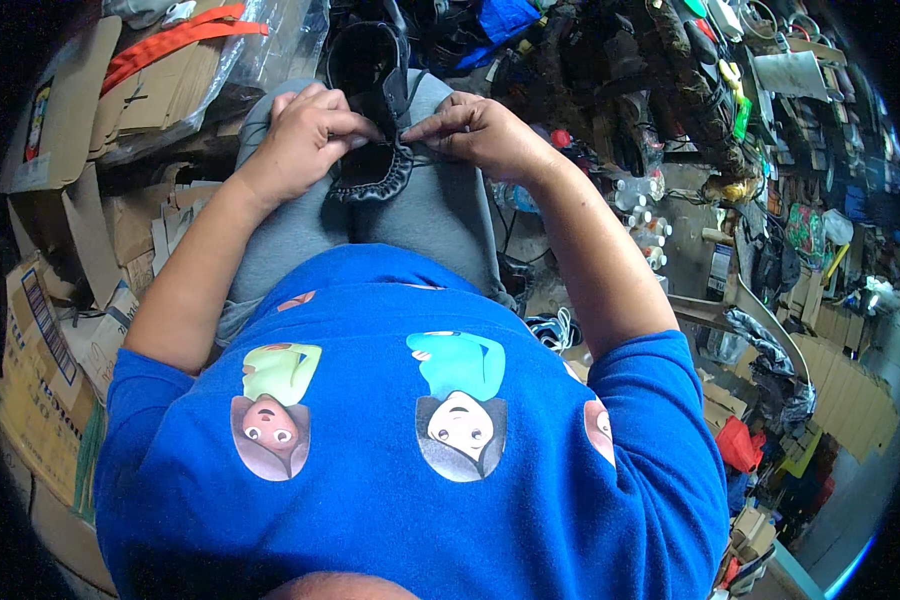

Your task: Sew the inner lining of a black shoe by hand using a needle and thread.

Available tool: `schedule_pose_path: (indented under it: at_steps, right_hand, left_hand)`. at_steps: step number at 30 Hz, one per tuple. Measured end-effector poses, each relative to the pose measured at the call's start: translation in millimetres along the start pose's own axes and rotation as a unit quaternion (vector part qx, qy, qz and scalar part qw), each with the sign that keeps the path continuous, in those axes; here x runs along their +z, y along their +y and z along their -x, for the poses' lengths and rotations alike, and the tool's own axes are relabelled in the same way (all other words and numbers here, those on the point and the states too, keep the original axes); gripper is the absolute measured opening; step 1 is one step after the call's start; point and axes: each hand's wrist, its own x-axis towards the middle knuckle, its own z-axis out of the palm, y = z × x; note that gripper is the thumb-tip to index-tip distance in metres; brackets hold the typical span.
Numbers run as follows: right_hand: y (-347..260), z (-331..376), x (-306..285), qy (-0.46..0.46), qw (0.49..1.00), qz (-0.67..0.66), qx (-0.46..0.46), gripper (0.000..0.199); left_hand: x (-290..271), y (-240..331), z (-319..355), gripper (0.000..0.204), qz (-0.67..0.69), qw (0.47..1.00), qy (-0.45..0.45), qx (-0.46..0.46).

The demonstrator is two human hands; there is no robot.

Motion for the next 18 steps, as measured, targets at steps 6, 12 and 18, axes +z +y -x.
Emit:
schedule_pose_path:
  at_steps: [6, 12, 18]
  right_hand:
    - [-2, 4, 3, 0.007, 0.999, 0.029, -0.019, 0.026]
    - [-19, 17, 20, 0.049, 0.988, -0.095, 0.109, 0.03]
    - [-9, 8, 20, 0.04, 0.979, -0.168, 0.104, 0.031]
  left_hand:
    - [-4, 6, -4, 0.017, -0.006, 0.999, 0.001, 0.039]
    - [-7, 16, 19, 0.019, 0.009, 0.993, 0.006, -0.122]
    - [-5, 26, 2, 0.021, 0.021, 0.983, -0.03, -0.18]
